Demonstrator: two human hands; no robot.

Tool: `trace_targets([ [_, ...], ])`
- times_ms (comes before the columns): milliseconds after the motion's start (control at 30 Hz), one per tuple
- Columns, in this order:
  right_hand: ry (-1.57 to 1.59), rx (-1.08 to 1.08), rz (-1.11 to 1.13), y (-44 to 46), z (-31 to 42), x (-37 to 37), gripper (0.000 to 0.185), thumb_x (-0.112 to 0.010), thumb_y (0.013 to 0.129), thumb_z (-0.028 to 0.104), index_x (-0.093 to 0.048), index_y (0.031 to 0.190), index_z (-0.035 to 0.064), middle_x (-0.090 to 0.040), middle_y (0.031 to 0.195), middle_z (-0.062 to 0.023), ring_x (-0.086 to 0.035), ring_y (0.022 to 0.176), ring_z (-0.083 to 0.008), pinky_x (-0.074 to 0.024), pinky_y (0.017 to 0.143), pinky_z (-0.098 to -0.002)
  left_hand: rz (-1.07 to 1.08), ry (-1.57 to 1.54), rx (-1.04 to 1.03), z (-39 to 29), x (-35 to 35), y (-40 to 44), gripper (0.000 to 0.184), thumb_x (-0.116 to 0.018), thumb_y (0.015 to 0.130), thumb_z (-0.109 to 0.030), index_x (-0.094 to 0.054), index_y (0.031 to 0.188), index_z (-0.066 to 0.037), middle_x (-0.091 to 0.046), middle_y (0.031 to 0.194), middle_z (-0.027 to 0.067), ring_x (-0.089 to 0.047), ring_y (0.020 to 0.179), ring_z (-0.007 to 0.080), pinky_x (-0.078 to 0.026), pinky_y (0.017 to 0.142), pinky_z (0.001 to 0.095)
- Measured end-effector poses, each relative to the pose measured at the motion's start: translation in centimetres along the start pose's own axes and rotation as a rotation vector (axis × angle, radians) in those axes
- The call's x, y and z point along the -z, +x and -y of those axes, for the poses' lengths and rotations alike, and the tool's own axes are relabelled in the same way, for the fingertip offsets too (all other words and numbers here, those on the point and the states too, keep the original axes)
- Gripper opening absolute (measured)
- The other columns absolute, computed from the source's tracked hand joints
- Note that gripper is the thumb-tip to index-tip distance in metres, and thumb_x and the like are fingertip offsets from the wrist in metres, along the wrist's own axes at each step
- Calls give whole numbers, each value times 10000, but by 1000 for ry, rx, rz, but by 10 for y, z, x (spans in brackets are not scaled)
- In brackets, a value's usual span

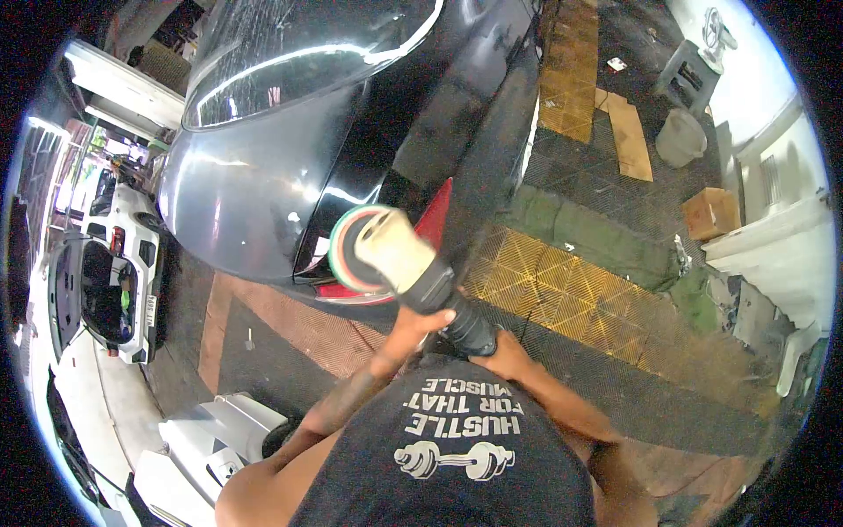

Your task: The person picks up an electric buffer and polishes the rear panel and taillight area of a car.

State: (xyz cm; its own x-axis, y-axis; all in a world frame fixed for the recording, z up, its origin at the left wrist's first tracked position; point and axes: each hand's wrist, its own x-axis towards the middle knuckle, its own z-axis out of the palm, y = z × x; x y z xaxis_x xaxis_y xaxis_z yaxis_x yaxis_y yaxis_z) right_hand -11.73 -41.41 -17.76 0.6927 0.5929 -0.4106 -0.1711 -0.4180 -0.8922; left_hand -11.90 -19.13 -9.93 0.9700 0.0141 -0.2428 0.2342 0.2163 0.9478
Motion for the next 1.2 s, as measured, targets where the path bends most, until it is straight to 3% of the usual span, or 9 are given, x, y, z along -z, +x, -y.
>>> trace_targets([
  [133, -36, 70, -129, -4, 23, 1, 523, -824, 672, 265, -670, 1069, -39, -716, 1003, -231, -703, 954, -361, -533, 861, -428, 43, -57, 139, -13, 2, 5, 499, -783, 804, -139, -556, 1228, -4, -634, 1149, 90, -594, 1055, 191, -469, 953, 354],
  [233, -196, -77, 40, -2, 44, 12, 533, -819, 669, 305, -677, 1056, -33, -711, 1001, -242, -692, 955, -383, -530, 845, -446, 43, 20, -177, 2, 9, -24, 576, -755, 812, -133, -483, 1304, -9, -625, 1215, 114, -584, 1124, 194, -464, 995, 367],
  [333, -246, -86, 140, 0, 46, 15, 576, -819, 663, 349, -675, 1045, -57, -711, 965, -250, -694, 928, -379, -532, 826, -443, -17, -89, -101, 0, 3, -19, 553, -808, 784, -119, -548, 1258, 0, -644, 1158, 87, -606, 1075, 208, -475, 974, 366],
  [400, -202, -126, -89, -5, 47, 16, 574, -824, 657, 342, -665, 1018, -75, -719, 893, -219, -703, 854, -355, -536, 795, -441, 10, -19, -37, 18, 9, 10, 508, -834, 764, -128, -596, 1192, 4, -642, 1130, 62, -597, 1048, 186, -477, 950, 347],
  [600, 222, -246, 24, 8, -4, 2, 589, -824, 692, 308, -648, 1098, -81, -721, 945, -219, -699, 891, -350, -536, 845, -407, 26, -83, -2, -4, -11, 28, 581, -806, 764, -62, -541, 1277, -5, -621, 1168, 67, -587, 1074, 196, -458, 973, 356],
  [667, -41, -58, -66, 5, -32, -19, 591, -815, 724, 280, -627, 1164, -66, -715, 1007, -236, -693, 965, -347, -527, 875, -423, 36, -37, 24, 9, 3, 4, 535, -791, 768, -44, -564, 1251, -1, -630, 1163, 73, -588, 1091, 203, -457, 983, 358],
  [700, 7, -83, 77, -3, -7, -15, 596, -797, 746, 257, -602, 1219, -48, -681, 1133, -254, -656, 1080, -353, -508, 926, -428, 33, -27, 3, 19, 10, -9, 515, -782, 772, -43, -571, 1239, 2, -636, 1156, 80, -596, 1080, 203, -463, 977, 358],
  [833, -50, 218, -101, -18, -20, -44, 500, -768, 759, 220, -633, 1154, -56, -689, 1106, -256, -668, 1044, -388, -516, 902, -434, 107, 61, -19, 8, 25, -36, 475, -767, 777, -49, -582, 1211, 9, -652, 1140, 94, -616, 1044, 201, -476, 958, 354],
  [1200, -95, -149, -193, -1, -25, -7, 716, -857, 626, 447, -664, 1037, -105, -691, 1014, -295, -685, 976, -383, -526, 873, -436, 49, -50, 49, 16, -6, 14, 527, -833, 763, -99, -583, 1212, 17, -626, 1152, 65, -593, 1060, 178, -469, 962, 340],
])
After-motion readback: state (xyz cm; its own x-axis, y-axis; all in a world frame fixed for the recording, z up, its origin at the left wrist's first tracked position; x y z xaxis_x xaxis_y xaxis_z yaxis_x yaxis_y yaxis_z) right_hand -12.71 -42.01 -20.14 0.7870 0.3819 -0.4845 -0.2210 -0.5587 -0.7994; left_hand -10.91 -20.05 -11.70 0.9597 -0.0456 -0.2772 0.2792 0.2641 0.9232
